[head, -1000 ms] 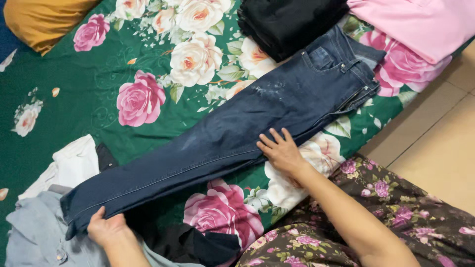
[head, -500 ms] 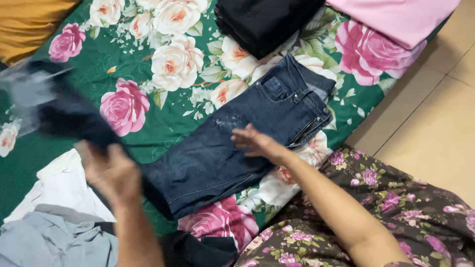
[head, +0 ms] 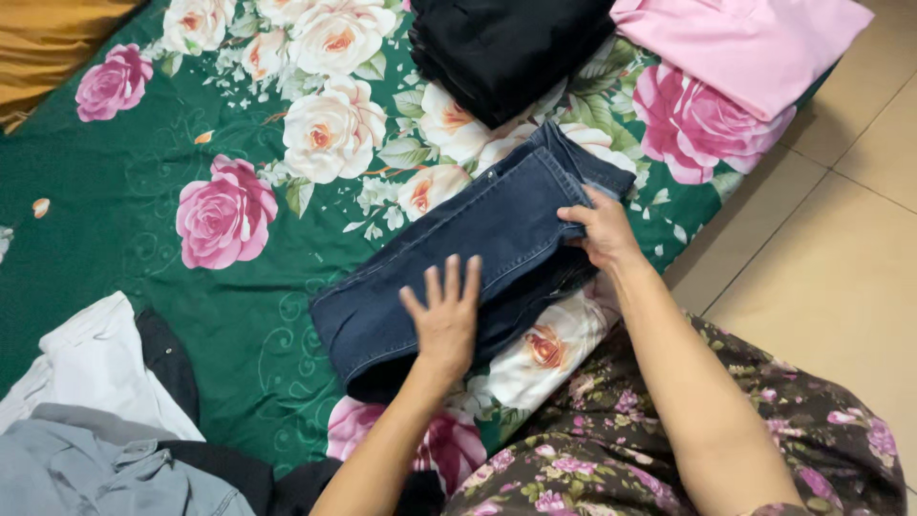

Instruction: The person folds a pair of black trousers and a pair of blue jeans on a bed by smoothing them out, folding the legs together, and then folding them into smaller rectangles.

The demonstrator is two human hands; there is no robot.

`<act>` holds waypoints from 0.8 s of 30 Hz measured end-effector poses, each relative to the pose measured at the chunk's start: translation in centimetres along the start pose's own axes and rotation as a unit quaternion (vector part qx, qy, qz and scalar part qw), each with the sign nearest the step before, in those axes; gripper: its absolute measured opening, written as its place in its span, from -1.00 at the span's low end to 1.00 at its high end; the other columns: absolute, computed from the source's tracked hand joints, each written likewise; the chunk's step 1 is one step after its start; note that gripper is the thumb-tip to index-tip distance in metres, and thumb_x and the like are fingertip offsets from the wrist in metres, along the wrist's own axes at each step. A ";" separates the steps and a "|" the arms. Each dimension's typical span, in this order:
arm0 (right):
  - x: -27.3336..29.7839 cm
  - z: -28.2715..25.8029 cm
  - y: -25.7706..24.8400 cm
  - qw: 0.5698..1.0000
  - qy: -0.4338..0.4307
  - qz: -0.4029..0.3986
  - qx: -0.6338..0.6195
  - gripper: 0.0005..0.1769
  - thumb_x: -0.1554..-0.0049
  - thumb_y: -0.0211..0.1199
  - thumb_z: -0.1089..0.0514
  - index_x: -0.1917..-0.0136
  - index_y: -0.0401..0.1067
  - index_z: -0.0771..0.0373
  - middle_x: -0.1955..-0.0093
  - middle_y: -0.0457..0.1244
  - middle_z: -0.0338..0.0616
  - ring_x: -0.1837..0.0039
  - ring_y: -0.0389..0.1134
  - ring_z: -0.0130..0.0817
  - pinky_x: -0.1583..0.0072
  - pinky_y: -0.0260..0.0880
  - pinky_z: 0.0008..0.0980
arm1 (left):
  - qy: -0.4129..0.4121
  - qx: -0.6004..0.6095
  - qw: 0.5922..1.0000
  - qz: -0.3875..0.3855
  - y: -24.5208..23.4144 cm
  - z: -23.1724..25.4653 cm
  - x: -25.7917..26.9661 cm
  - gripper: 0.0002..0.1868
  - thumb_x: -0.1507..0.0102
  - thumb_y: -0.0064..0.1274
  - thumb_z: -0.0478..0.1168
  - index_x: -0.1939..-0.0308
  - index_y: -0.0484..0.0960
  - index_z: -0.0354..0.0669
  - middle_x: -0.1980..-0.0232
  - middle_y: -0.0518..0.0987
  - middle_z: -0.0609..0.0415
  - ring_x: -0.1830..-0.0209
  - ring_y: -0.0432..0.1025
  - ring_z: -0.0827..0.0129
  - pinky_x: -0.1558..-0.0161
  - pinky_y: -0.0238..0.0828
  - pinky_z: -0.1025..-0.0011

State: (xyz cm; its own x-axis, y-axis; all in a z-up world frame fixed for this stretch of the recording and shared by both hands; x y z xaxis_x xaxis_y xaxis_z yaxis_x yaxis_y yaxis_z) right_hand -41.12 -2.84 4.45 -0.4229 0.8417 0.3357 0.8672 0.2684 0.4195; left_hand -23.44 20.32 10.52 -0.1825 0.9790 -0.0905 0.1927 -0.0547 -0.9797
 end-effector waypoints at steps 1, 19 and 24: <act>-0.6 -1.4 0.0 1.000 -0.013 0.005 -0.009 -0.43 -0.05 0.25 0.39 -0.35 0.43 0.22 -0.05 0.39 -0.20 0.00 0.44 -0.32 0.05 0.48 -0.12 | -0.035 -0.032 0.999 -0.008 -0.4 -2.3 1.4 -0.19 -0.23 -0.10 -0.27 -0.59 0.06 0.08 -0.57 0.18 -0.08 -0.48 0.17 -0.16 -0.24 -0.04 -0.56; 5.6 -3.2 6.8 0.632 -0.480 0.104 0.600 -0.39 -0.17 0.31 0.19 -0.46 0.30 0.31 -0.53 0.15 0.19 -0.52 0.13 0.22 -0.45 0.09 0.27 | -0.242 0.367 0.898 0.028 4.7 -23.7 10.4 -0.60 -0.27 0.10 -0.20 -0.21 0.64 -0.05 -0.23 0.62 -0.06 -0.22 0.50 0.06 -0.22 0.39 0.22; 14.9 7.3 16.6 0.587 -0.463 -0.327 0.578 -0.34 -0.14 0.23 -0.22 -0.45 0.35 0.00 -0.61 0.04 -0.10 -0.62 -0.06 0.08 -0.44 -0.27 0.54 | -0.222 0.278 0.934 0.016 9.0 -27.9 5.2 -0.76 -0.25 0.16 -0.24 0.00 0.70 -0.14 -0.02 0.61 -0.13 -0.06 0.49 -0.03 -0.10 0.41 0.17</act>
State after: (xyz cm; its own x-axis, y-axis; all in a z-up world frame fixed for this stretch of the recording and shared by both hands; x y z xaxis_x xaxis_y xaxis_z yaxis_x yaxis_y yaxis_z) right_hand -31.08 17.57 10.26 -0.9050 0.1314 -0.4046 0.4237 0.3639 -0.8295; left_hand 4.27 30.41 6.25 -0.5911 0.8040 -0.0648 -0.3035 -0.2961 -0.9057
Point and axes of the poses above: each hand's wrist, its own x-axis away from the middle knuckle, its own y-axis out of the palm, z = x × y, the point moved 3 cm from there along -x, towards the middle knuckle
